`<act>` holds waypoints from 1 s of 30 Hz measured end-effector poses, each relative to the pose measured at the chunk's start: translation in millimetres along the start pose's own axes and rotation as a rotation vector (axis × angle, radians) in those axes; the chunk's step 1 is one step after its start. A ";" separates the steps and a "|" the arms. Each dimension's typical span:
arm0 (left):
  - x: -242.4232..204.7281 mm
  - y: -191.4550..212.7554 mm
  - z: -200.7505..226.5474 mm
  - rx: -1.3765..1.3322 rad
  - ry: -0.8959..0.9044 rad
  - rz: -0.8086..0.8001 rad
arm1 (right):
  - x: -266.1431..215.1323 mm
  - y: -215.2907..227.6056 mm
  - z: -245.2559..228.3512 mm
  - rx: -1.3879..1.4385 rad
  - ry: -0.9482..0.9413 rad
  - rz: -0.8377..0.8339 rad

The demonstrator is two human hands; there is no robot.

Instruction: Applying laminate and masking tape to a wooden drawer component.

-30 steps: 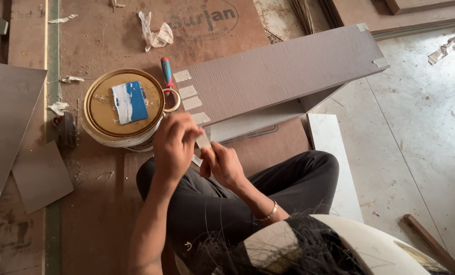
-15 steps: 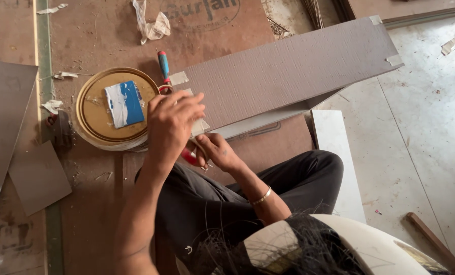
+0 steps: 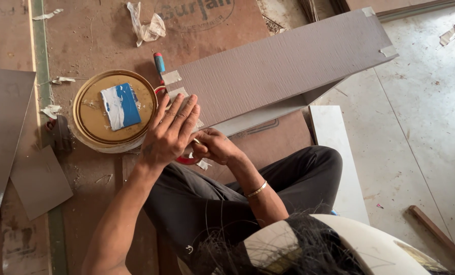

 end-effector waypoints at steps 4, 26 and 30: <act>-4.0 -4.8 0.2 0.067 -0.029 0.051 | 7.7 21.3 22.1 0.153 0.109 -0.123; 13.3 48.5 61.2 -0.353 0.243 -0.020 | -131.2 -71.3 -38.0 -0.892 0.559 0.277; 6.5 29.5 67.6 -0.540 0.394 -0.034 | -136.8 -75.4 -41.9 -1.051 0.729 0.257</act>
Point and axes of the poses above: each hand's wrist, its own x-axis towards the middle knuckle, its own y-axis out of the back of the hand, z = x × y, the point moved 6 cm from there along x, towards the middle knuckle, and after that the axes turned 2 degrees about x, right-handed, at the moved point
